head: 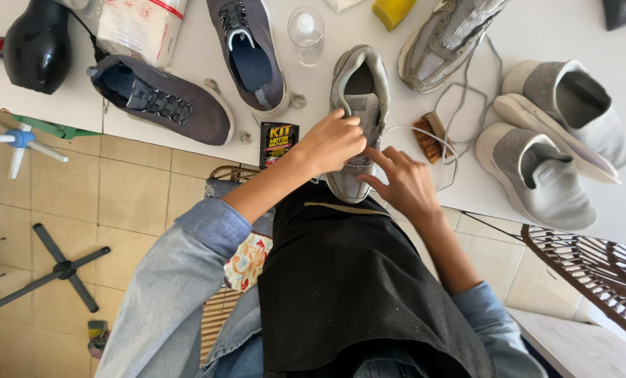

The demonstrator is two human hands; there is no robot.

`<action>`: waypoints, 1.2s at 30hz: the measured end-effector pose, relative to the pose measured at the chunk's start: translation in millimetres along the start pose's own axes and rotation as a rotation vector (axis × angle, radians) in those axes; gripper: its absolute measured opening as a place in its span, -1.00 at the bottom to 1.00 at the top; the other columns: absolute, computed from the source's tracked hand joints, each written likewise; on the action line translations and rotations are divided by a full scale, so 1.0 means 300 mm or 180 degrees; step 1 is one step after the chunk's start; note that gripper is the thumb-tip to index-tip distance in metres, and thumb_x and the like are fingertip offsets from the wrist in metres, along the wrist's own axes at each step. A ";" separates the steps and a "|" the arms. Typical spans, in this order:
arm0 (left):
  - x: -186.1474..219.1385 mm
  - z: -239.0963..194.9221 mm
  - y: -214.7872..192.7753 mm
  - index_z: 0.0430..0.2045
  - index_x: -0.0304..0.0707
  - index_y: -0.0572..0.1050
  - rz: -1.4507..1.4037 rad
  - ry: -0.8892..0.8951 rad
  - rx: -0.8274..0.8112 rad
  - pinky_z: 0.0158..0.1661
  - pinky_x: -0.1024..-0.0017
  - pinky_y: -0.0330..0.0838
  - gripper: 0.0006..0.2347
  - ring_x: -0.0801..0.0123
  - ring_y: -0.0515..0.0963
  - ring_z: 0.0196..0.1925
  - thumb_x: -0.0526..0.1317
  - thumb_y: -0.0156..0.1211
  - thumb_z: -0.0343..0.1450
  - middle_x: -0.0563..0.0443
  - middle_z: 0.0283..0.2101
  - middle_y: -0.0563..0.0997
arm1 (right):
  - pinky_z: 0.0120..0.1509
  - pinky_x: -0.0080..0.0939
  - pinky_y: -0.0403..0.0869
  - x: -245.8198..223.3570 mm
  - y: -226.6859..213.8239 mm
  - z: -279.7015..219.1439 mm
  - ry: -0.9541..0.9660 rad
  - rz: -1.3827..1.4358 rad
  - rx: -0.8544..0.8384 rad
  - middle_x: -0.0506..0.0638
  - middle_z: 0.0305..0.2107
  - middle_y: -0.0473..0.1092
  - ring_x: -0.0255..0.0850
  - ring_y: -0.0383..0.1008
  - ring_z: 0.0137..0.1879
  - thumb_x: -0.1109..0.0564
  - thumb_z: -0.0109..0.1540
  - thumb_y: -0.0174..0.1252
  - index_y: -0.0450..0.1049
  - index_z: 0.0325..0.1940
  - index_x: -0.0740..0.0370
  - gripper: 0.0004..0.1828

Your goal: The person laces a gray sneaker by threading the laces through the eyelets and tying them. The camera moves frequently, showing the table with other shoes and cleaning supplies.

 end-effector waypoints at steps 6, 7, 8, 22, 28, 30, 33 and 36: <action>0.040 0.012 -0.052 -0.44 -0.18 0.66 0.0113 -0.0205 -0.0130 -0.09 -0.03 0.51 -0.83 -0.01 0.71 -0.17 -0.28 0.58 0.21 -0.10 -0.40 0.71 | -0.17 0.00 0.59 -0.018 -0.036 0.049 -0.0119 -0.0905 -0.0574 -0.16 -0.25 0.43 -0.05 0.63 -0.24 -0.53 0.29 0.25 0.47 0.15 -0.12 -0.39; 0.043 0.018 -0.056 -0.44 -0.20 0.66 0.0089 -0.0348 -0.0193 -0.10 -0.04 0.53 -0.84 -0.03 0.72 -0.18 -0.32 0.57 0.22 -0.13 -0.41 0.72 | -0.15 0.01 0.59 -0.014 -0.024 0.055 -0.0117 -0.0879 -0.0638 -0.17 -0.26 0.41 -0.04 0.62 -0.23 -0.55 0.27 0.24 0.46 0.11 -0.12 -0.39; 0.038 0.016 -0.032 -0.44 -0.20 0.66 0.0089 -0.0351 -0.0199 -0.10 -0.04 0.53 -0.84 -0.03 0.72 -0.18 -0.32 0.57 0.22 -0.13 -0.41 0.72 | -0.15 0.01 0.59 -0.024 -0.029 0.056 -0.0119 -0.0872 -0.0640 -0.17 -0.26 0.41 -0.04 0.62 -0.23 -0.55 0.27 0.24 0.46 0.11 -0.12 -0.39; 0.050 -0.281 -0.036 -0.16 -0.37 0.57 -0.1614 -0.1103 0.0734 -0.05 0.12 0.59 -0.71 -0.01 0.66 -0.10 -0.04 0.31 0.62 -0.26 -0.23 0.61 | 0.01 0.04 0.61 0.053 0.069 -0.025 0.0467 0.0633 0.0369 -0.11 -0.05 0.41 -0.02 0.58 0.02 -0.25 0.32 0.51 0.57 0.10 -0.06 -0.58; 0.016 -0.283 -0.036 -0.25 -0.32 0.46 -0.2472 -0.0912 0.0679 -0.14 0.12 0.56 -0.81 -0.06 0.62 -0.17 -0.21 0.04 0.71 -0.12 -0.23 0.47 | 0.14 -0.05 0.39 0.058 0.055 0.013 -0.0015 0.0795 0.0251 -0.05 -0.11 0.44 0.01 0.50 0.03 -0.08 0.43 0.38 0.55 -0.03 0.02 -0.79; -0.029 -0.288 0.002 -0.27 -0.28 0.51 -0.3217 -0.1112 0.0509 -0.08 0.13 0.55 -0.80 0.01 0.60 -0.18 -0.18 0.04 0.70 -0.12 -0.24 0.51 | 0.15 -0.02 0.39 0.097 0.083 0.013 -0.0092 0.0817 0.0158 -0.04 -0.12 0.42 0.04 0.50 0.03 -0.07 0.45 0.34 0.54 -0.05 0.03 -0.80; -0.054 -0.292 0.022 -0.36 -0.25 0.57 -0.3999 -0.1264 0.0399 -0.05 0.15 0.52 -0.79 0.13 0.59 -0.19 -0.21 0.09 0.64 -0.08 -0.28 0.56 | 0.13 0.01 0.38 0.100 0.111 0.007 -0.0230 0.0726 0.0045 -0.03 -0.18 0.38 0.06 0.51 -0.02 -0.06 0.50 0.25 0.50 -0.09 0.04 -0.81; -0.057 -0.267 -0.028 -0.46 -0.28 0.59 -0.3485 -0.1196 0.0414 -0.14 0.16 0.49 -0.82 0.15 0.60 -0.26 -0.22 0.24 0.54 -0.08 -0.37 0.57 | 0.14 0.04 0.40 0.081 0.093 -0.001 -0.0029 0.0859 -0.0167 -0.01 -0.24 0.45 0.11 0.58 -0.03 -0.01 0.52 0.21 0.48 -0.04 0.08 -0.84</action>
Point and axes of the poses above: each hand's wrist, its own z-axis towards the middle knuckle, its own y-axis out of the palm, x = y × z, the point moved 1 cm from there along z, towards the middle knuckle
